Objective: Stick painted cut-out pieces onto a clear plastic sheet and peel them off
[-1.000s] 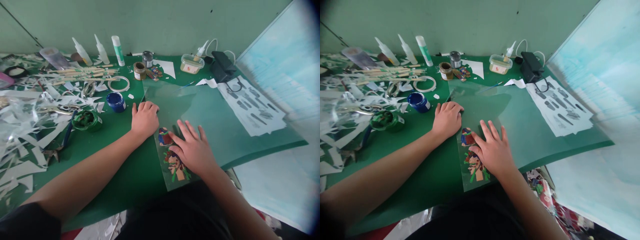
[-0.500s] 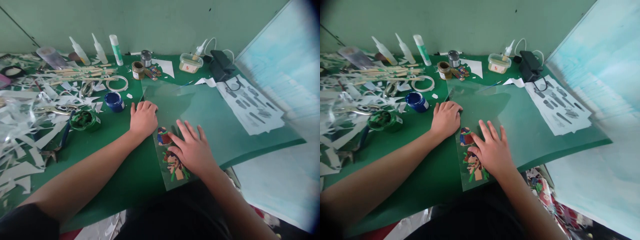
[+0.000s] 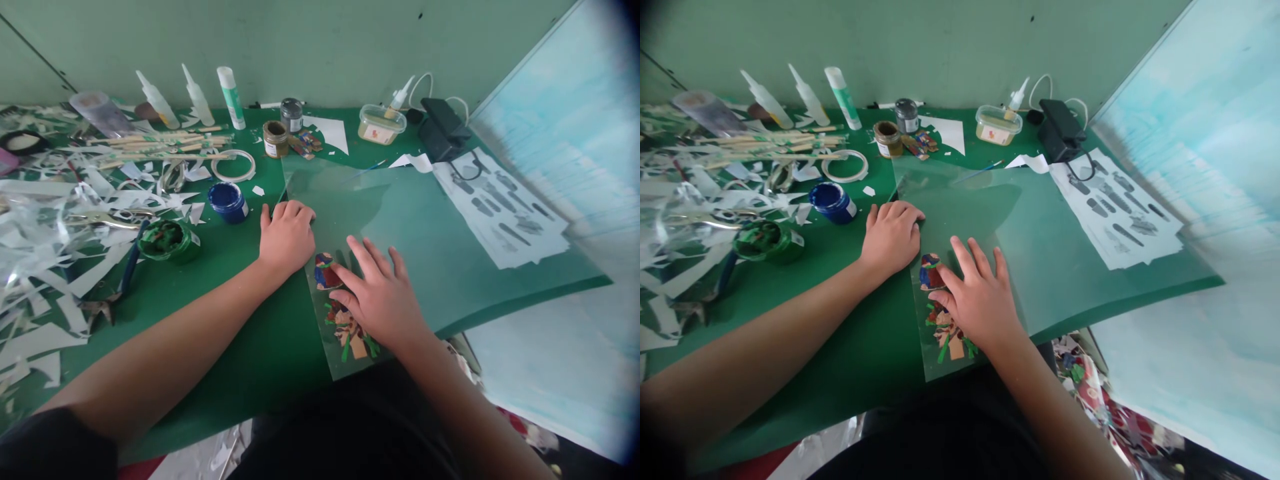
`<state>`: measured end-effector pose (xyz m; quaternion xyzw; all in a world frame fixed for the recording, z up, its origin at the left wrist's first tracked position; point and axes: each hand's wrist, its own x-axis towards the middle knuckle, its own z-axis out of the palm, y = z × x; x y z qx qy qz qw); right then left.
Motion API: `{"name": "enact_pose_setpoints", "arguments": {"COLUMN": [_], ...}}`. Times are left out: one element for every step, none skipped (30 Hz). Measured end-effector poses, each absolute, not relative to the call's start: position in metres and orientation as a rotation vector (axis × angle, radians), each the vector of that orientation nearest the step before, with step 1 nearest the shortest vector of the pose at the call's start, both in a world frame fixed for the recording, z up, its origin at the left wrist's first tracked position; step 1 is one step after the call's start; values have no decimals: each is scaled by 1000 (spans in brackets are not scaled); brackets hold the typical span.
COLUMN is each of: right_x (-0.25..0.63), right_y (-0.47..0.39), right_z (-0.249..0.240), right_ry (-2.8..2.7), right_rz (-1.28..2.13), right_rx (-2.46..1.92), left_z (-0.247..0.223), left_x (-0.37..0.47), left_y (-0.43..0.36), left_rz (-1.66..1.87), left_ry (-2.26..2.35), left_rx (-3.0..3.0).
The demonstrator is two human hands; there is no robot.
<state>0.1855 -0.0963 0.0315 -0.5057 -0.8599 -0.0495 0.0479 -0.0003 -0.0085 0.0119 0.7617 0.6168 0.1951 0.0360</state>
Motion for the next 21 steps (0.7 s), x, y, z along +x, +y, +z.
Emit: {"name": "enact_pose_setpoints", "arguments": {"right_x": [185,184,183,182,181,180,179,178,177,177,176,176,176,176,176,177,177,178,178,179,179], "right_y": [-96,-96,-95,-95,-94,-94,-93,-93,-92,-91,-90,-89,-89,-88,-87,-87,-87,-88,-88,-89,-90], "right_z": [32,32,32,32,32,32,31,30,29,29,29,29,30,31,32,34,36,37,38,39,39], "right_ry": [-2625,-2625,-2621,-2614,-2607,-2602,-2600,-2601,-2608,-2622,-2639,-2658,-2680,-2702,-2721,-2735,-2743,-2742,-2730,-2710,-2688], "right_rz": [-152,-150,-144,-136,-127,-119,-115,-119,-131,-149,-173,-202,-231,-259,-285,-306,-320,-325,-323,-311,-291], "right_rx": [-1535,-1531,-1532,-1539,-1548,-1556,-1558,-1553,-1540,-1521,-1496,-1467,-1433,-1392,-1351,-1311,-1281,-1264,-1267,-1288,-1319], "left_z": [12,12,12,12,12,12,12,12,11,11,12,12,12,12,13,13,13,13,13,13,13], "left_x": [0,0,0,0,0,0,0,-1,-1,-1,-1,0,0,0,0,0,0,0,0,0,0], "left_y": [-9,-9,-9,-9,-9,-9,-9,-9,-8,-8,-8,-8,-9,-9,-9,-9,-9,-9,-9,-9,-9], "left_rz": [599,599,598,598,597,598,599,601,602,603,603,602,601,601,601,602,603,601,598,594,591], "left_ry": [1893,1893,1893,1893,1893,1895,1896,1895,1896,1897,1898,1898,1899,1899,1899,1900,1903,1905,1907,1906,1904], "left_rx": [2340,2341,2343,2346,2349,2350,2353,2355,2356,2356,2354,2352,2351,2350,2351,2351,2349,2346,2342,2340,2341]}}
